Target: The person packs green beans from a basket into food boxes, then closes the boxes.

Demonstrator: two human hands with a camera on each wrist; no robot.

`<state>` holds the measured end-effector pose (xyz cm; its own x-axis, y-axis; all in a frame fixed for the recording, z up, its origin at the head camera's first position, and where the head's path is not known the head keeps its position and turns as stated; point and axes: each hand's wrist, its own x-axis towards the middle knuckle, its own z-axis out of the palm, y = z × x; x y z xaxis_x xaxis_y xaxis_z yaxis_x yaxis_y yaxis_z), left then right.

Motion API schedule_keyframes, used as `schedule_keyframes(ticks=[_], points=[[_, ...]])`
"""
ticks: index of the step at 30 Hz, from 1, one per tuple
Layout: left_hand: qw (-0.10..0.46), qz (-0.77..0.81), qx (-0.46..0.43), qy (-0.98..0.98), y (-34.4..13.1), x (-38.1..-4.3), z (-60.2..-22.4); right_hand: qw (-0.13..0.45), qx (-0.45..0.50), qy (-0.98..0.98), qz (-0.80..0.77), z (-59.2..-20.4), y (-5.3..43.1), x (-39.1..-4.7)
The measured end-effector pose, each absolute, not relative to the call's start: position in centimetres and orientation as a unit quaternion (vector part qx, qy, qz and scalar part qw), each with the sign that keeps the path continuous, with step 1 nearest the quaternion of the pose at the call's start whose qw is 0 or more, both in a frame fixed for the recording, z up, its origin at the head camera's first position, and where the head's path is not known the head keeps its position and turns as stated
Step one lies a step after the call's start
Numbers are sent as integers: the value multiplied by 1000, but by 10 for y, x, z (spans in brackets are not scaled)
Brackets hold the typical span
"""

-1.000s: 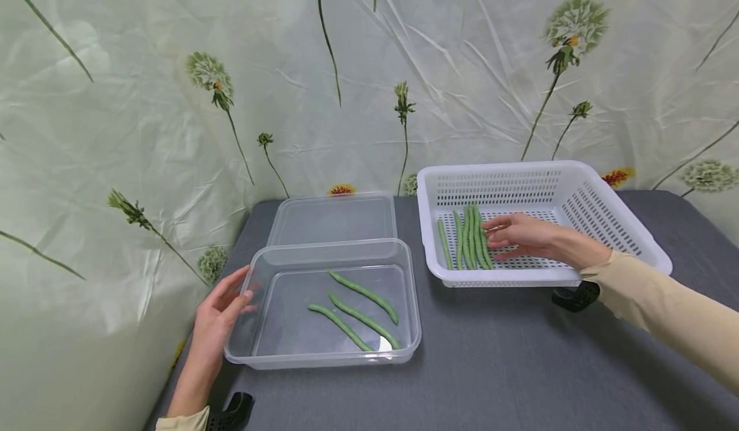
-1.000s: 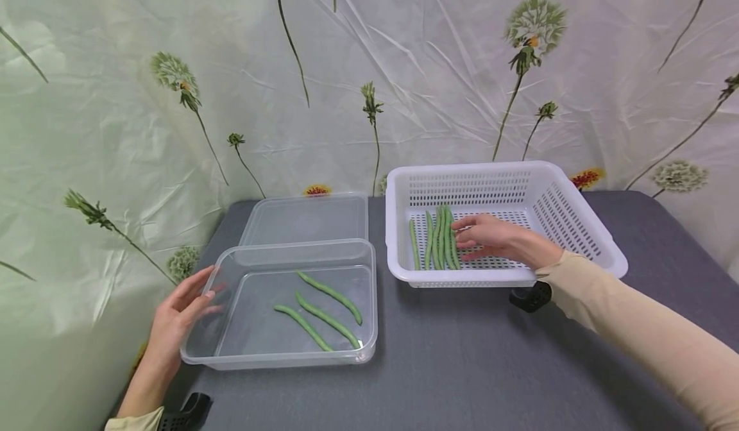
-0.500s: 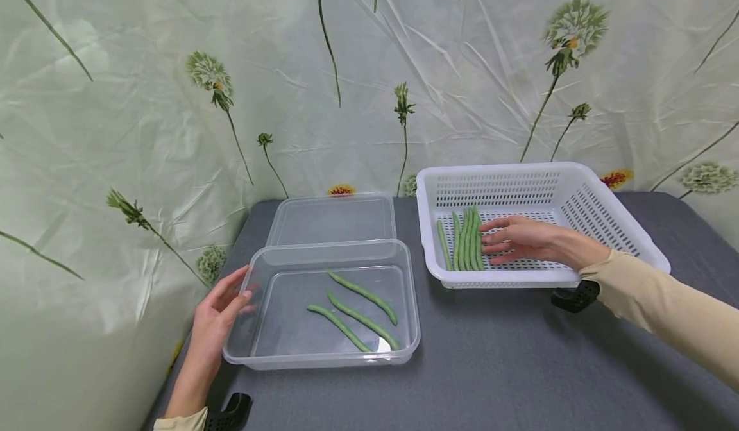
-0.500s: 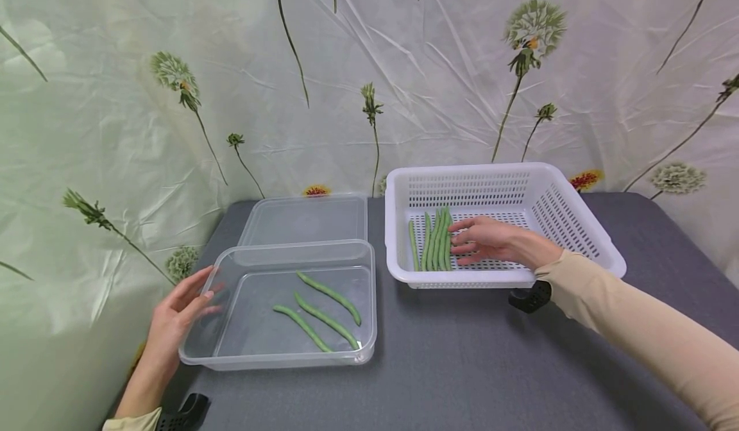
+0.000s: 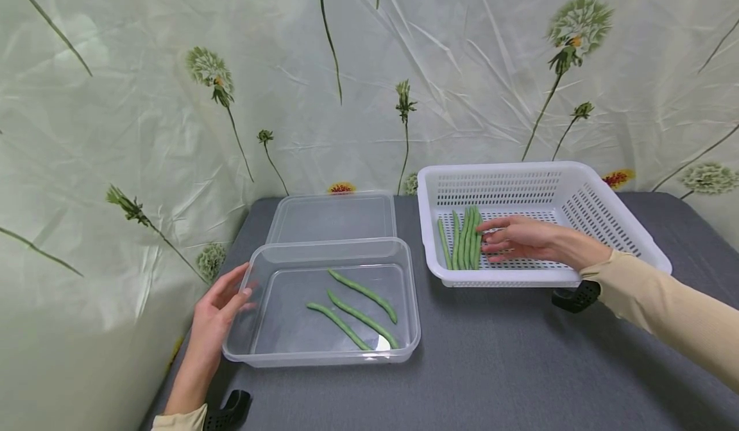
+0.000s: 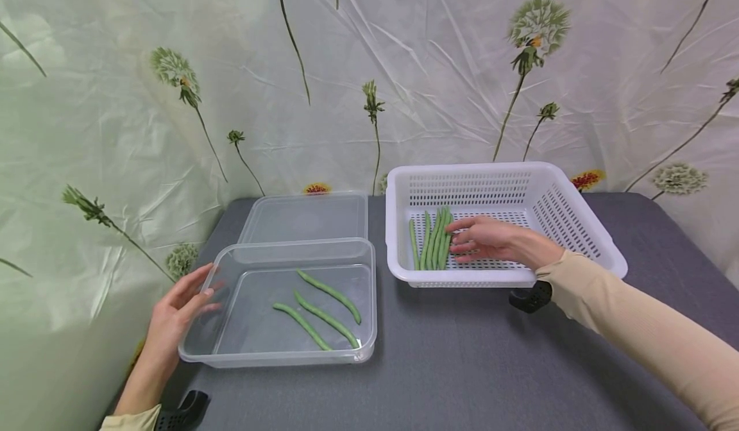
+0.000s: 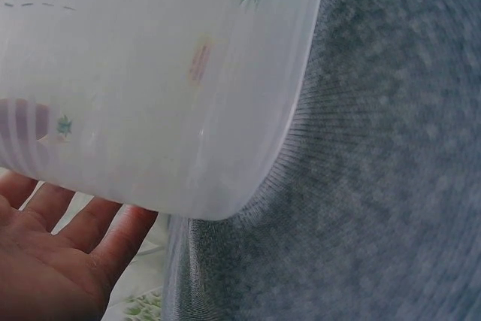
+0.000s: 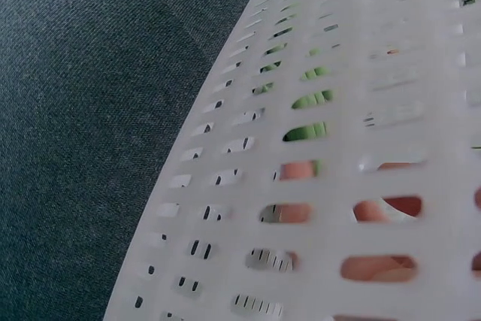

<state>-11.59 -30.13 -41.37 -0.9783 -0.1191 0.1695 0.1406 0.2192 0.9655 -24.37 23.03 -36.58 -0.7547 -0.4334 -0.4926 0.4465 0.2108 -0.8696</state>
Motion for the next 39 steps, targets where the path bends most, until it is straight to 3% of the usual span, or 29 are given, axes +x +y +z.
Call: schedule_keyframes(ticks=[18, 39], points=[[105, -625, -13, -773, -302, -116, -413, 354, -18, 678, -643, -361, 228, -242], [93, -613, 5, -785, -301, -115, -412, 209, -47, 653, -726, -351, 233, -242]])
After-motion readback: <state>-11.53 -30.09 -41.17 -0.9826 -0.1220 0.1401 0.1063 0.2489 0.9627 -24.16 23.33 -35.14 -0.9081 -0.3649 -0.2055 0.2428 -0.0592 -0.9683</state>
